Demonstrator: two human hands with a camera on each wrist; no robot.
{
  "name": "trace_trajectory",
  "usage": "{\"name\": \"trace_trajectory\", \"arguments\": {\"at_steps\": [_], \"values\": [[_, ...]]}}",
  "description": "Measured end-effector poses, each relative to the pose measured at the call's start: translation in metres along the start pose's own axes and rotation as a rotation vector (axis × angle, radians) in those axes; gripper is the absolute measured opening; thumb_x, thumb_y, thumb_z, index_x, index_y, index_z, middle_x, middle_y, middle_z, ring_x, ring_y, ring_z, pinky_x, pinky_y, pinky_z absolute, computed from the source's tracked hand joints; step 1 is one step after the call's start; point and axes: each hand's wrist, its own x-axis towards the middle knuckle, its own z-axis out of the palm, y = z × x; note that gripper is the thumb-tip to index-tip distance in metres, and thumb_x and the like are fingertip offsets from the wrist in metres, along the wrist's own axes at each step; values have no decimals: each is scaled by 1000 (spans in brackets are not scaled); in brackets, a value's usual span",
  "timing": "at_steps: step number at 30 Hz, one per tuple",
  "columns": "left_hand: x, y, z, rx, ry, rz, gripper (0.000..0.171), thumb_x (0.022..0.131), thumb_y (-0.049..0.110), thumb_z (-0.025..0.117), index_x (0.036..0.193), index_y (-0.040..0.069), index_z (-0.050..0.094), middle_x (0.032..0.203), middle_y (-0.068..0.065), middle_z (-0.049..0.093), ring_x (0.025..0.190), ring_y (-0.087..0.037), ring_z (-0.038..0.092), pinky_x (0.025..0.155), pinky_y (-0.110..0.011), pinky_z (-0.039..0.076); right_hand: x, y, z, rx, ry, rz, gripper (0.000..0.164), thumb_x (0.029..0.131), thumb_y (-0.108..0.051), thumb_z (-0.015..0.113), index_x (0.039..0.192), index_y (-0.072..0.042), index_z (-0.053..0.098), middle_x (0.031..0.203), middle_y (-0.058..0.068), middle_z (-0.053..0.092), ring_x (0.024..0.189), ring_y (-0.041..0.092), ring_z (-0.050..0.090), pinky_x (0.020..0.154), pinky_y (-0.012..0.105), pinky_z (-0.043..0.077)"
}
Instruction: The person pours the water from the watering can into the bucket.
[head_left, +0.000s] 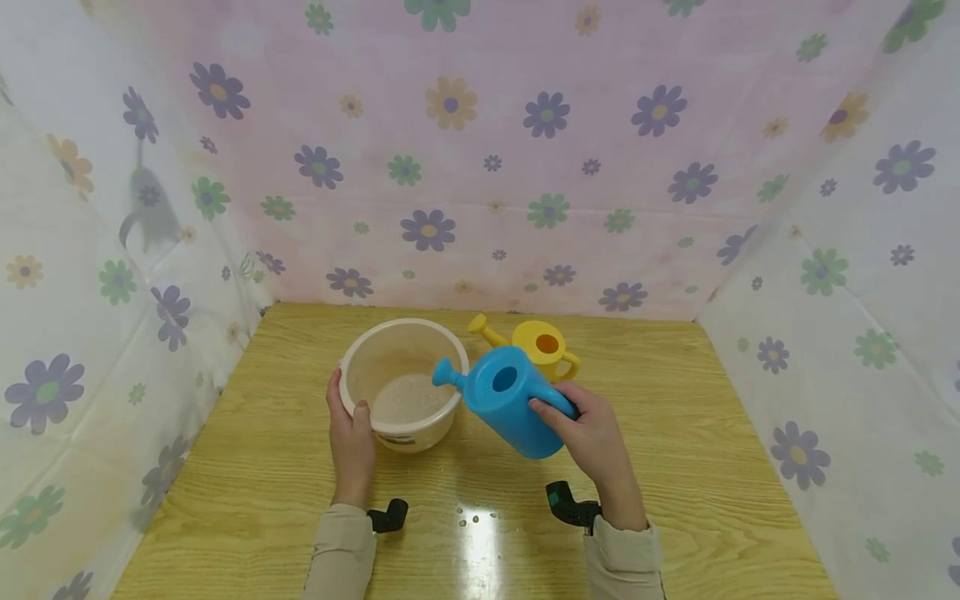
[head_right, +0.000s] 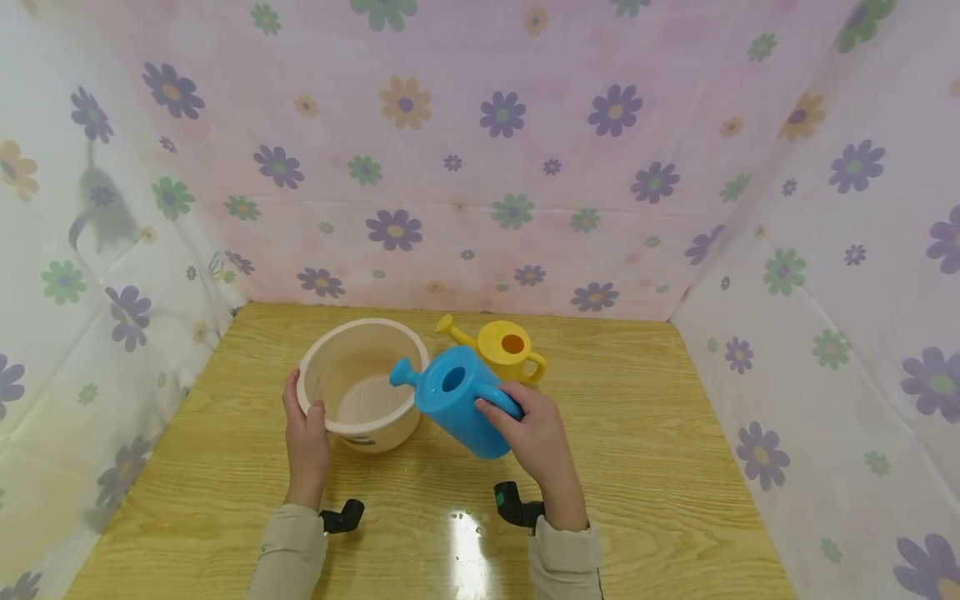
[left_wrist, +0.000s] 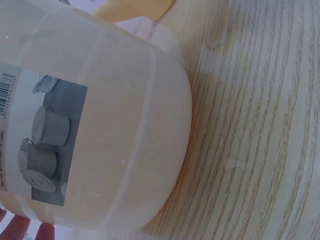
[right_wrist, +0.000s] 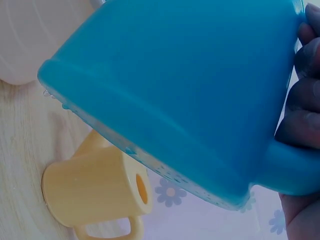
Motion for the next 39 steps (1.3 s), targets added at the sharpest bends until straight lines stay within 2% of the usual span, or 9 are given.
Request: {"name": "trace_trajectory", "arguments": {"at_steps": [11,31,39], "values": [[-1,-4,0,7,-1,3,59,92,18,37,142,43,18,149,10,25,132,-22,32,104,-47,31,-1,0,2,-11,6,45,16,84,-26,66,91,-11,65,90,6,67,84,23,61,78,48,50],[-1,-3,-1,-4,6,14,58,92,19,38,141,47,20,148,13,26,131,-18,33,104,-45,32,-1,-1,2,33,24,45,15,84,-21,66,91,-7,65,89,9,66,81,24,61,76,48,51],[0,-3,-1,2,-4,17,58,93,19,37,141,45,19,148,13,25,132,-20,33,104,-47,31,-1,-2,2,37,37,2,9,85,-14,64,89,-6,64,88,8,65,83,25,60,75,46,52]]}}
